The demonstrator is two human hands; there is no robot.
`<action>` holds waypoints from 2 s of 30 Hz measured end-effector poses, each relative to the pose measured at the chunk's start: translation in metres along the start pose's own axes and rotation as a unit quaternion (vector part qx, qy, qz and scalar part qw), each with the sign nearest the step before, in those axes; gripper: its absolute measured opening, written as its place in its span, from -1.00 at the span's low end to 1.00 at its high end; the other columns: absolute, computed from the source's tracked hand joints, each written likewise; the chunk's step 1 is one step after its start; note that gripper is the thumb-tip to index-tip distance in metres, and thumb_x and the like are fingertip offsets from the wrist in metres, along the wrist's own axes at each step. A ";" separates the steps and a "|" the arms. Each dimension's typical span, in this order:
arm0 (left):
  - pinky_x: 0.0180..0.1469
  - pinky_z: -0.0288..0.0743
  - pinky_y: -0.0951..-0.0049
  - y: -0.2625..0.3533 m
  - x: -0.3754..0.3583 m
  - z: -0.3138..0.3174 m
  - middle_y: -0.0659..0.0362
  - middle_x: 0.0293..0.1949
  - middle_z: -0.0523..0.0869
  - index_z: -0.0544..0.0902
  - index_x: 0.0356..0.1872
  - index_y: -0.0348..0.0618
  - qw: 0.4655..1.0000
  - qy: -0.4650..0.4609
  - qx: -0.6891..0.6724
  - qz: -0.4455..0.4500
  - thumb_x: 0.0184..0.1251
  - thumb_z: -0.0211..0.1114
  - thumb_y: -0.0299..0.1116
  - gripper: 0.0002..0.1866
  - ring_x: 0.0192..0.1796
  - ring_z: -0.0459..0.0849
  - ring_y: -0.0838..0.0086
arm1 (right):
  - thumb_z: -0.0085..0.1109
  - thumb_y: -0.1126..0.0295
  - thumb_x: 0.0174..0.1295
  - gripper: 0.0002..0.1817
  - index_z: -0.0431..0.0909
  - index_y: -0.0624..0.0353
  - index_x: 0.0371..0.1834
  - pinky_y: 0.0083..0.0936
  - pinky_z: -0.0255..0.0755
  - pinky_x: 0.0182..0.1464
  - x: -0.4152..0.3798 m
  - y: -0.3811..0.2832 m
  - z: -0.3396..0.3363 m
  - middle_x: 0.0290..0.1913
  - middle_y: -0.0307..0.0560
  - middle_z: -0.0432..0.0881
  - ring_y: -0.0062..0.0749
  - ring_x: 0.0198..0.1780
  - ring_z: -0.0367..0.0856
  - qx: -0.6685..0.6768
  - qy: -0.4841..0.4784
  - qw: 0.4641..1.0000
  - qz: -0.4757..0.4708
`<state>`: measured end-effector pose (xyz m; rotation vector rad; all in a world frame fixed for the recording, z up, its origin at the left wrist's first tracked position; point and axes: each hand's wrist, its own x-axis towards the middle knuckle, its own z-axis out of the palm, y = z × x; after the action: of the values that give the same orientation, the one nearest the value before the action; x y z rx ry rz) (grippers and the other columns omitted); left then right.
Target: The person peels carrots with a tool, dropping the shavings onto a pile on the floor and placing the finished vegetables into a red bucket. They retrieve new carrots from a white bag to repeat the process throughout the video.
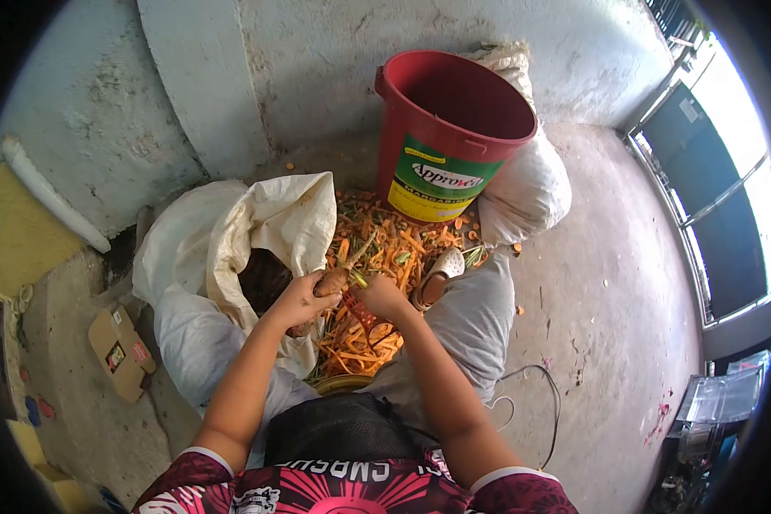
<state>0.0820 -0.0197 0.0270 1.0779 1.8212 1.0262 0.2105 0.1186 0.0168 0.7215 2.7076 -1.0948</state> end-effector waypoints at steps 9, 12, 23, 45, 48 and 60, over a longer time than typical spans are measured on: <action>-0.41 0.46 0.51 0.036 -0.028 -0.013 0.15 -0.45 0.50 0.32 -0.05 -0.25 0.897 -0.071 -0.431 0.061 0.12 0.15 -0.21 -0.56 -0.44 0.50 0.52 | -0.09 0.22 0.12 -0.63 0.43 0.32 -0.65 -0.32 0.28 -0.48 0.057 0.124 0.082 -0.66 0.06 0.43 -0.19 -0.57 0.43 -0.170 -0.128 0.975 0.059; -0.40 0.53 0.39 0.021 -0.022 -0.021 0.10 -0.40 0.51 0.33 -0.09 -0.25 0.817 -0.007 -0.562 -0.133 0.23 -0.09 -0.07 -0.57 -0.48 0.53 0.42 | -0.08 0.29 0.15 -0.69 0.43 0.33 -0.58 -0.38 0.34 -0.52 0.040 0.080 0.052 -0.62 -0.02 0.46 -0.27 -0.56 0.46 0.071 0.041 0.974 0.209; -0.29 0.51 0.40 -0.009 -0.003 0.010 0.08 -0.27 0.56 0.39 -0.08 -0.19 0.726 0.013 -0.665 -0.177 0.30 -0.19 -0.11 -0.61 -0.31 0.57 0.37 | -0.07 0.24 0.20 -0.70 0.44 0.27 -0.49 -0.55 0.21 -0.56 0.001 -0.088 -0.004 -0.66 -0.24 0.38 -0.61 -0.64 0.30 0.442 0.335 0.830 0.060; -0.33 0.51 0.42 -0.011 -0.003 0.012 0.16 -0.34 0.59 0.46 -0.16 -0.13 0.741 -0.120 -0.646 -0.139 0.29 -0.20 -0.07 -0.61 -0.34 0.59 0.41 | -0.02 0.30 0.18 -0.78 0.43 0.26 -0.42 -0.63 0.26 -0.53 -0.006 -0.088 -0.007 -0.59 -0.25 0.45 -0.64 -0.58 0.35 0.452 0.342 0.823 0.046; -0.37 0.50 0.42 -0.005 -0.006 0.010 0.14 -0.39 0.60 0.47 -0.21 -0.13 0.723 -0.096 -0.666 -0.156 0.29 -0.18 -0.11 -0.65 -0.39 0.59 0.41 | -0.03 0.29 0.19 -0.77 0.43 0.28 -0.37 -0.58 0.30 -0.50 -0.010 -0.101 0.000 -0.58 -0.17 0.48 -0.58 -0.56 0.39 0.331 0.376 0.865 0.003; -0.39 0.50 0.45 0.010 -0.022 0.012 0.09 -0.40 0.58 0.45 -0.19 -0.23 0.756 -0.125 -0.618 -0.175 0.32 -0.15 -0.13 -0.64 -0.42 0.59 0.42 | 0.00 0.45 0.05 -0.89 0.41 0.26 -0.38 -0.32 0.36 -0.40 0.024 -0.066 -0.025 -0.51 0.09 0.52 -0.06 -0.44 0.52 0.185 0.482 0.852 0.090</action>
<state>0.1031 -0.0337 0.0360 0.0161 0.7042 1.3876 0.1590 0.1039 0.0692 2.0159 3.0260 -1.5123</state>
